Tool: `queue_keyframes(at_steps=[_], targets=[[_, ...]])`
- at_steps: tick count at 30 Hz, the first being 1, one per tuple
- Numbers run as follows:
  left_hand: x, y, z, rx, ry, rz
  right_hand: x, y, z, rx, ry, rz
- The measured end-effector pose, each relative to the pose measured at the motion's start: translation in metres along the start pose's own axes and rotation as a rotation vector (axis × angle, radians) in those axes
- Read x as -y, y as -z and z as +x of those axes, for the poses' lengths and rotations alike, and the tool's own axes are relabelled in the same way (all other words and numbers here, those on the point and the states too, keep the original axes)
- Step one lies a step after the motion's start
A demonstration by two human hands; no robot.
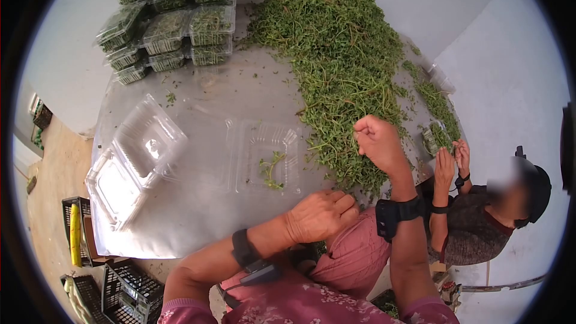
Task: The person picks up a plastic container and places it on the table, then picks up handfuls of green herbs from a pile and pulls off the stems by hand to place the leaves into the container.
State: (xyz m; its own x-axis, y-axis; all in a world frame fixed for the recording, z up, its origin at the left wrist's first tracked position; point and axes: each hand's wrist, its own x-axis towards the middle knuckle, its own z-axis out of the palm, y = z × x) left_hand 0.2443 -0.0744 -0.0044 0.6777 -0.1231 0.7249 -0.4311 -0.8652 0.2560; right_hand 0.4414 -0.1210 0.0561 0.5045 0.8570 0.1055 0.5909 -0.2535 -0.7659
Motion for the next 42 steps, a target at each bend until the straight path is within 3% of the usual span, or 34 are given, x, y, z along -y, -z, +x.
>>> queue_keyframes(at_steps=[4, 7, 10, 13, 16, 20, 23, 29, 38, 42], targets=[[0.0, 0.0, 0.0, 0.005, 0.003, 0.005, 0.015, -0.002, -0.006, 0.039, -0.001, -0.276], [-0.001, 0.001, 0.0, 0.024, 0.021, -0.008, 0.006, -0.01, -0.008, 0.049, 0.138, -0.621], [-0.002, 0.001, 0.001, 0.02, 0.029, -0.015, 0.006, -0.02, -0.009, -0.006, 0.086, -0.787], [-0.003, 0.003, 0.002, 0.023, 0.022, -0.001, -0.003, -0.02, -0.007, 0.013, 0.134, -0.714], [-0.002, 0.005, 0.001, 0.016, 0.009, 0.005, 0.0, -0.005, -0.006, 0.022, 0.153, -0.423], [0.0, 0.002, 0.001, -0.023, 0.011, -0.02, 0.014, 0.015, -0.002, -0.026, -0.077, 0.005], [0.0, 0.002, 0.002, -0.06, 0.058, -0.103, 0.001, 0.013, -0.002, -0.071, -0.052, -0.11], [0.0, 0.003, 0.003, -0.158, 0.248, -0.214, -0.002, 0.015, -0.003, 0.001, -0.042, 0.017], [-0.002, 0.008, 0.005, -0.129, 0.159, -0.101, 0.003, 0.002, -0.006, -0.158, 0.077, -0.161], [-0.002, 0.008, 0.005, -0.126, 0.161, -0.092, 0.014, -0.008, -0.008, -0.123, 0.127, -0.234]])
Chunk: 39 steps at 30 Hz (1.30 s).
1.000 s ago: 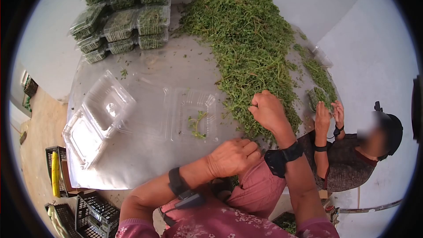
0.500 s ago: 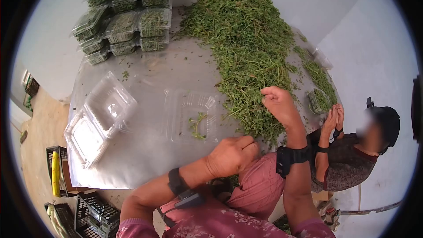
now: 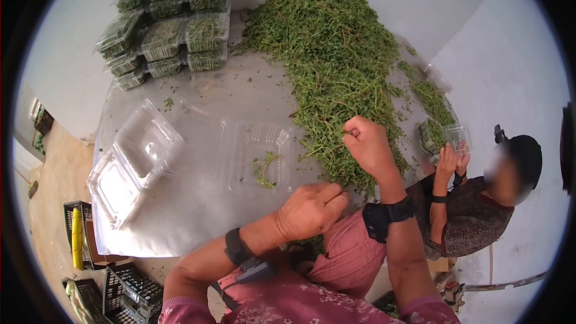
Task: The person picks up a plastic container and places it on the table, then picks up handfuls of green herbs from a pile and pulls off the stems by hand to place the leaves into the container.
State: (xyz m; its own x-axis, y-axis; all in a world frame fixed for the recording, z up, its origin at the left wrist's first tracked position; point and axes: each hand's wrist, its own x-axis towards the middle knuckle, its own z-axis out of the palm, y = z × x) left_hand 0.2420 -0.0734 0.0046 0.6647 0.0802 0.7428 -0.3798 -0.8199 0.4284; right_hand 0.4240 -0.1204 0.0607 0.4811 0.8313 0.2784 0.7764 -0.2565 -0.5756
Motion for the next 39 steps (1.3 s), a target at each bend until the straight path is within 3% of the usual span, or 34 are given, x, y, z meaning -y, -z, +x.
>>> queue_keyframes(at_steps=[5, 8, 11, 20, 26, 29, 35, 39], targets=[[-0.001, 0.002, 0.0, 0.022, -0.004, 0.003, -0.024, -0.015, 0.0, -0.042, 0.225, -0.331], [0.0, 0.001, -0.001, 0.012, -0.004, -0.002, -0.021, -0.001, 0.0, -0.063, 0.147, -0.155], [-0.002, 0.005, 0.001, -0.009, 0.009, -0.008, -0.011, 0.018, 0.005, 0.037, -0.125, 0.102], [-0.002, 0.003, 0.003, -0.176, 0.228, -0.137, -0.003, 0.024, 0.002, 0.104, -0.159, 0.449], [-0.006, 0.02, 0.012, -0.377, 0.071, 0.159, 0.013, 0.03, -0.002, 0.211, -0.153, 0.527], [-0.004, 0.032, 0.021, -0.4, 0.149, 0.323, 0.016, 0.03, -0.004, 0.247, -0.137, 0.55], [0.001, 0.032, 0.02, -0.214, 0.372, 0.313, 0.032, 0.028, -0.008, 0.291, -0.132, 0.652], [0.002, 0.033, 0.021, -0.157, 0.355, 0.311, 0.037, 0.023, -0.009, 0.343, -0.14, 0.659]])
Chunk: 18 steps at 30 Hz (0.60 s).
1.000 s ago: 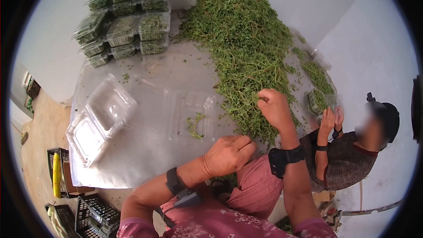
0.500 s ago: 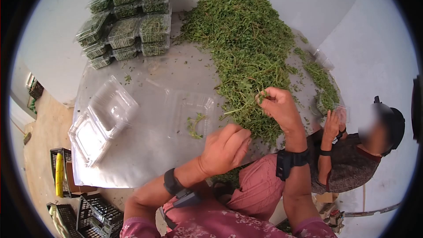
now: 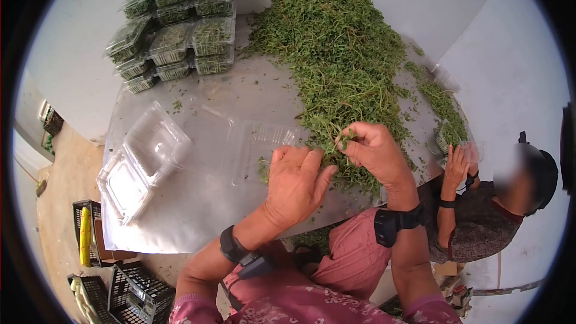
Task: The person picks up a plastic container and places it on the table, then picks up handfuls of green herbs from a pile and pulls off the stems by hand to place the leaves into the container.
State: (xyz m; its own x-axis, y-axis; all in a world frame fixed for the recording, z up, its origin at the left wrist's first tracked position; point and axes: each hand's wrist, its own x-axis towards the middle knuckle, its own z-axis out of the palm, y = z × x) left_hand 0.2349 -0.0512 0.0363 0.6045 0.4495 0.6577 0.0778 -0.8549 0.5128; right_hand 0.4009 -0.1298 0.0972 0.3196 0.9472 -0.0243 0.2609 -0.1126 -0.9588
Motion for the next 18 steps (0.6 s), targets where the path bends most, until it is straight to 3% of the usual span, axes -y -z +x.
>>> queue_keyframes(at_steps=[6, 9, 12, 18], targets=[[0.008, -0.006, -0.002, -0.058, -0.026, -0.027, -0.001, -0.003, 0.002, -0.004, -0.042, 0.004], [0.008, -0.005, -0.002, -0.068, -0.053, -0.049, -0.006, 0.001, 0.007, -0.25, 0.035, 0.139], [0.007, -0.004, -0.002, -0.068, -0.064, -0.059, -0.017, 0.019, 0.01, -0.334, -0.007, 0.352], [0.006, -0.004, -0.001, -0.063, -0.104, -0.019, -0.024, 0.02, 0.013, 0.043, -0.244, 0.352]])
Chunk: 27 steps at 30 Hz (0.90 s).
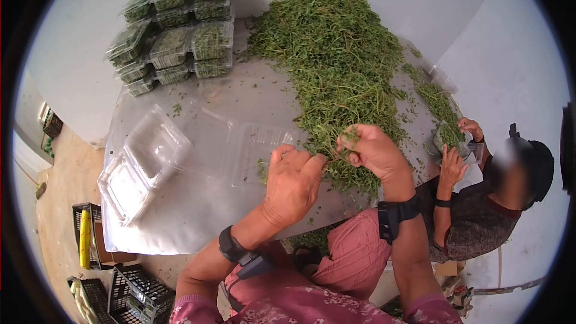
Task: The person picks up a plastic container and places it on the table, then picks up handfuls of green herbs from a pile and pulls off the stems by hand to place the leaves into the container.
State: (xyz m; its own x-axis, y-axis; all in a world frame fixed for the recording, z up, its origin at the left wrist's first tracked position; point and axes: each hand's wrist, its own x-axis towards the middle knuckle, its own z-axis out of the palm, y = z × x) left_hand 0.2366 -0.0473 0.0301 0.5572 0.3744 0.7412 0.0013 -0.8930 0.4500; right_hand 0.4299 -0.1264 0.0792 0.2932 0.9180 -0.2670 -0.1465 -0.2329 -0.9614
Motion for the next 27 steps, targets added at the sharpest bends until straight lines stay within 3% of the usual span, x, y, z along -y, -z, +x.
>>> queue_keyframes(at_steps=[4, 10, 13, 16, 27], targets=[[-0.001, 0.001, 0.001, 0.01, -0.045, 0.039, -0.002, 0.001, 0.001, 0.171, -0.044, 0.128], [0.001, 0.0, 0.001, 0.046, -0.073, 0.071, 0.0, -0.005, -0.002, 0.207, -0.054, 0.044], [0.002, -0.001, 0.001, 0.056, -0.091, 0.08, -0.005, -0.007, -0.001, 0.161, -0.026, 0.035], [0.002, -0.001, 0.001, 0.043, -0.083, 0.063, -0.007, -0.01, 0.002, 0.048, 0.048, 0.23], [0.003, 0.0, 0.008, -0.068, -0.021, 0.013, -0.011, -0.03, 0.008, -0.152, 0.151, 0.17]])
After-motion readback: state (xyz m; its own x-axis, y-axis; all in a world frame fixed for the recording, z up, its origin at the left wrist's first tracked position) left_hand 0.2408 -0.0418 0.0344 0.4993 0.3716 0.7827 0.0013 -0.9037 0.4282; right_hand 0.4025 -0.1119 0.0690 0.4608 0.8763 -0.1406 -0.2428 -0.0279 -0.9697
